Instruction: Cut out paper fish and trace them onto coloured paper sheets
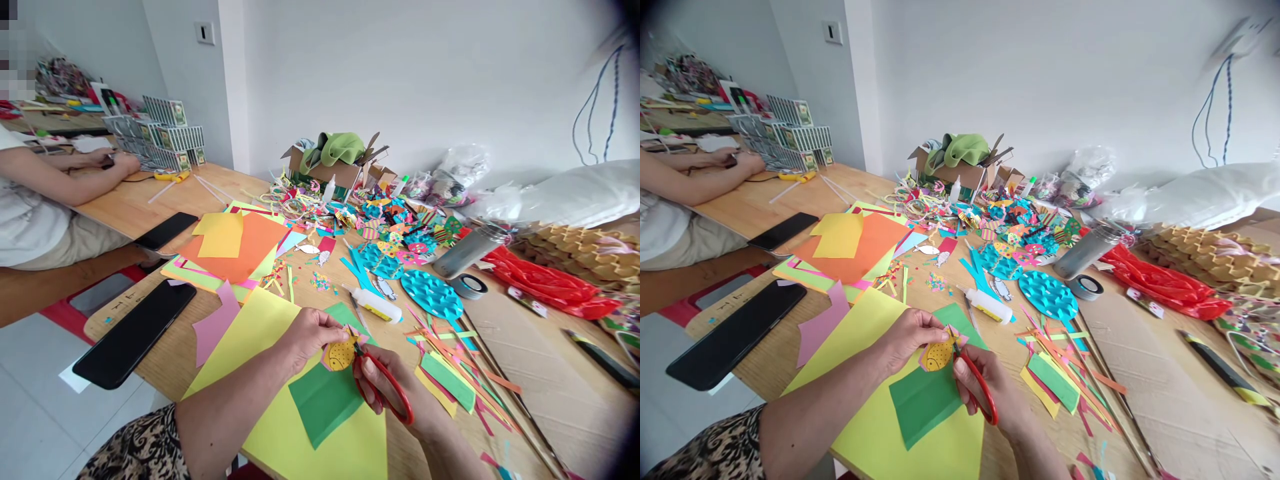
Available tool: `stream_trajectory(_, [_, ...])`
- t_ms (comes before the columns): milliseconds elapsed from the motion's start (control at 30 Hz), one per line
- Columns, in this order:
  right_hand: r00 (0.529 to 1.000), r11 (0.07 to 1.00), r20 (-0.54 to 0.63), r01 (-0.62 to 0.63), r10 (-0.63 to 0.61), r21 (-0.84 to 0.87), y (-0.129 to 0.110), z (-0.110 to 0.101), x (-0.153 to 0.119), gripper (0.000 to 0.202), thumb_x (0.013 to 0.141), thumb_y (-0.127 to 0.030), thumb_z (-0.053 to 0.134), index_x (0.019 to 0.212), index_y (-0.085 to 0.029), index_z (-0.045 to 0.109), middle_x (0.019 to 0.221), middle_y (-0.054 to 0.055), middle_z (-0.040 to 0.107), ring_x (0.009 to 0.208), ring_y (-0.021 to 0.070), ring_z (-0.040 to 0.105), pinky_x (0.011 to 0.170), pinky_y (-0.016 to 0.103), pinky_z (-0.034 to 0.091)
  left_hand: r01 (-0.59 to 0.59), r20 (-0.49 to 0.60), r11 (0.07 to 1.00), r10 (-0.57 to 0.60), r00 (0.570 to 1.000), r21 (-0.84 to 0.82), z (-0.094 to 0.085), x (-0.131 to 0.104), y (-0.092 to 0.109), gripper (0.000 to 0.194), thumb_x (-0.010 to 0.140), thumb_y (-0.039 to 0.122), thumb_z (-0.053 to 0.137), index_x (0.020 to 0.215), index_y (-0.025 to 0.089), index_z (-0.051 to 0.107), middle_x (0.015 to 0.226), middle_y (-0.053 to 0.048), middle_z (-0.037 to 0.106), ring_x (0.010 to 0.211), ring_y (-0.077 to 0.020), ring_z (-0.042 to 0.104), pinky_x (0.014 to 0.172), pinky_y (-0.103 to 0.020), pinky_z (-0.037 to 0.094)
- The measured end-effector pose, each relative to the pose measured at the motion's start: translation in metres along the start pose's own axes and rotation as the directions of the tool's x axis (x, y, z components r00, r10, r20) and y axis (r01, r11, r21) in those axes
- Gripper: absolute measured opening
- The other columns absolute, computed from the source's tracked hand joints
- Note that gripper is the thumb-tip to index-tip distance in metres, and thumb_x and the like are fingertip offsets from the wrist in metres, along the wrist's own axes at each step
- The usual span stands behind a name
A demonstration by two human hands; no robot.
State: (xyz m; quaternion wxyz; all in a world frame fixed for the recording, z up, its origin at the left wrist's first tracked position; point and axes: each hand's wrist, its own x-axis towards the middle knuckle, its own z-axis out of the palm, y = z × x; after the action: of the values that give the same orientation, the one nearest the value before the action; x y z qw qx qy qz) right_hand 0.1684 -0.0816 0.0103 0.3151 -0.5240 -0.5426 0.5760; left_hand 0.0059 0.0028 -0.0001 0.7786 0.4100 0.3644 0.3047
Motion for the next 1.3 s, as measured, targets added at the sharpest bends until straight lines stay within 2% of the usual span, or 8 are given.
stream_trajectory(200, [1.0, 1.0, -0.007, 0.0, 0.0, -0.004, 0.0007, 0.0007, -0.0014, 0.048, 0.084, -0.065, 0.05, 0.071, -0.019, 0.049, 0.048, -0.004, 0.049, 0.04, 0.0084, 0.04, 0.044, 0.023, 0.025, 0.002, 0.003, 1.0, -0.002, 1.0, 0.001, 0.0, -0.0002, 0.0008, 0.028, 0.049, 0.032, 0.079, 0.062, 0.012, 0.063, 0.062, -0.005, 0.066, 0.071, -0.0227, 0.064, 0.068, -0.032, 0.046])
stream_trajectory(400, [1.0, 1.0, -0.022, 0.005, -0.005, 0.011, 0.0026, 0.0017, 0.0006, 0.048, 0.084, -0.065, 0.051, 0.07, -0.019, 0.047, 0.048, -0.004, 0.048, 0.039, 0.0082, 0.04, 0.043, 0.023, 0.025, 0.024, -0.025, 1.0, -0.024, 0.999, -0.01, 0.0006, -0.0001, 0.0018, 0.028, 0.047, 0.031, 0.079, 0.061, 0.012, 0.064, 0.063, -0.005, 0.066, 0.058, -0.014, 0.057, 0.059, -0.027, 0.039])
stream_trajectory(533, [0.999, 1.0, -0.03, 0.014, -0.014, 0.007, 0.005, 0.0019, 0.0021, 0.049, 0.082, -0.067, 0.052, 0.068, -0.02, 0.045, 0.047, -0.005, 0.048, 0.038, 0.008, 0.039, 0.041, 0.023, 0.023, 0.027, -0.029, 0.999, -0.027, 0.999, -0.02, 0.0009, 0.0001, 0.0024, 0.027, 0.046, 0.03, 0.079, 0.059, 0.012, 0.064, 0.059, -0.003, 0.064, 0.055, -0.0119, 0.053, 0.056, -0.025, 0.036])
stream_trajectory(833, [0.999, 1.0, -0.051, 0.014, -0.015, -0.022, 0.0052, 0.0015, 0.002, 0.05, 0.08, -0.068, 0.054, 0.066, -0.021, 0.044, 0.045, -0.005, 0.048, 0.036, 0.0074, 0.038, 0.04, 0.023, 0.022, 0.037, -0.011, 0.999, -0.038, 0.999, -0.031, 0.0005, 0.0005, 0.001, 0.028, 0.046, 0.031, 0.079, 0.061, 0.012, 0.064, 0.064, -0.005, 0.067, 0.059, -0.0141, 0.057, 0.059, -0.026, 0.038])
stream_trajectory(1300, [0.998, 1.0, -0.063, 0.004, -0.005, -0.016, 0.0036, 0.0032, 0.0018, 0.048, 0.081, -0.065, 0.055, 0.066, -0.021, 0.043, 0.044, -0.005, 0.049, 0.036, 0.0074, 0.039, 0.039, 0.022, 0.022, 0.02, -0.032, 1.0, -0.021, 0.999, -0.015, 0.0015, -0.0011, 0.0033, 0.023, 0.048, 0.029, 0.078, 0.059, 0.013, 0.065, 0.055, 0.0, 0.059, 0.052, -0.0102, 0.049, 0.053, -0.024, 0.034])
